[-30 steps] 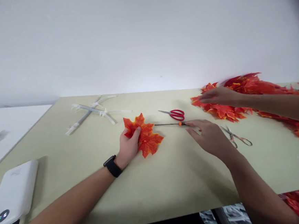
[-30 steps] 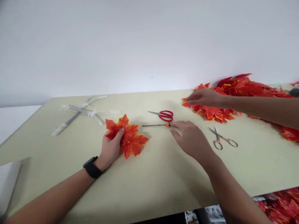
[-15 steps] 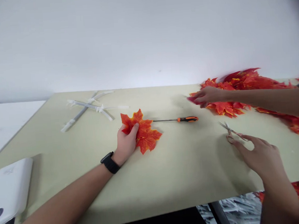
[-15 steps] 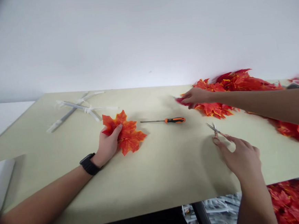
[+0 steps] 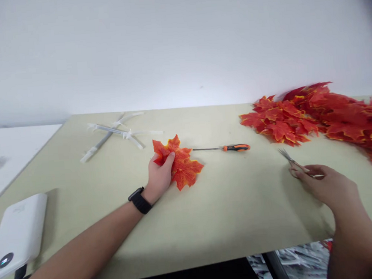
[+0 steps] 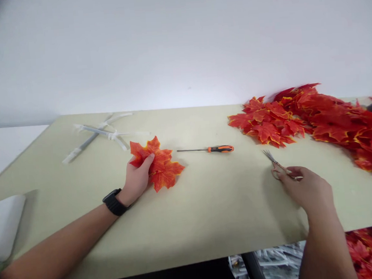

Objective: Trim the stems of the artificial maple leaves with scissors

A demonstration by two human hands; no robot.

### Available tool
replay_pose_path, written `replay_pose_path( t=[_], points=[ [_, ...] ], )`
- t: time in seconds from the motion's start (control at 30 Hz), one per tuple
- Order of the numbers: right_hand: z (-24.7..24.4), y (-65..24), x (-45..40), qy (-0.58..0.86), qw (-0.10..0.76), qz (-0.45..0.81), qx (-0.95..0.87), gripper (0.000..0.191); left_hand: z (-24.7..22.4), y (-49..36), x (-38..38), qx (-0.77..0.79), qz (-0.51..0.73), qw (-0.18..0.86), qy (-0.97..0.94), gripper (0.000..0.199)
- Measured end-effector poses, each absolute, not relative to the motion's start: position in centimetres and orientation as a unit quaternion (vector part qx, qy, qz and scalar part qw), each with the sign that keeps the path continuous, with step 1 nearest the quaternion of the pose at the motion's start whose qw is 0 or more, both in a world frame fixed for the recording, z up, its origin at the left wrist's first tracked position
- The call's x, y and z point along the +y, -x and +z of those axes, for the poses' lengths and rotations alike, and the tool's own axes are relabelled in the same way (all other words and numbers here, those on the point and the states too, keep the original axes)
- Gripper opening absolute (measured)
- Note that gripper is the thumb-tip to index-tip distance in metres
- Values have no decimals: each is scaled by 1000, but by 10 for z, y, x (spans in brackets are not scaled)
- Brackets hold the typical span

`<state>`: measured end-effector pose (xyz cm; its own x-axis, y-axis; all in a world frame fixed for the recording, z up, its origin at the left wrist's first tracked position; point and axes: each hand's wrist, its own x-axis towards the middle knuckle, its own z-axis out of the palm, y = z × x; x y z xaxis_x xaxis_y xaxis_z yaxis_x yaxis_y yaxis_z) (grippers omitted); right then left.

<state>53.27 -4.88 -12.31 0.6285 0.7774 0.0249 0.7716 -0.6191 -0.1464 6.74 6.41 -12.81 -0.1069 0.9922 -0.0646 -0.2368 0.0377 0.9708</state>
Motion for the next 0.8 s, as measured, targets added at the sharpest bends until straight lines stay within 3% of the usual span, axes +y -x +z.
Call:
replay_pose_path(
  t=[0.13,0.33,0.63,0.8],
  points=[
    [-112,-536,-43,912,98,79,-390,30,-131,-67,65,481,574,522,-408,28],
    [-109,-529,-41,889,116,92,-433,19,-136,-66,67,482,578,502,-425,28],
    [-104,-453,-29,812,120,115,-560,19,-137,-68,67,460,586,532,-402,29],
    [-101,-407,-11,739,105,141,-650,31,-134,-68,67,463,585,529,-406,27]
  ],
)
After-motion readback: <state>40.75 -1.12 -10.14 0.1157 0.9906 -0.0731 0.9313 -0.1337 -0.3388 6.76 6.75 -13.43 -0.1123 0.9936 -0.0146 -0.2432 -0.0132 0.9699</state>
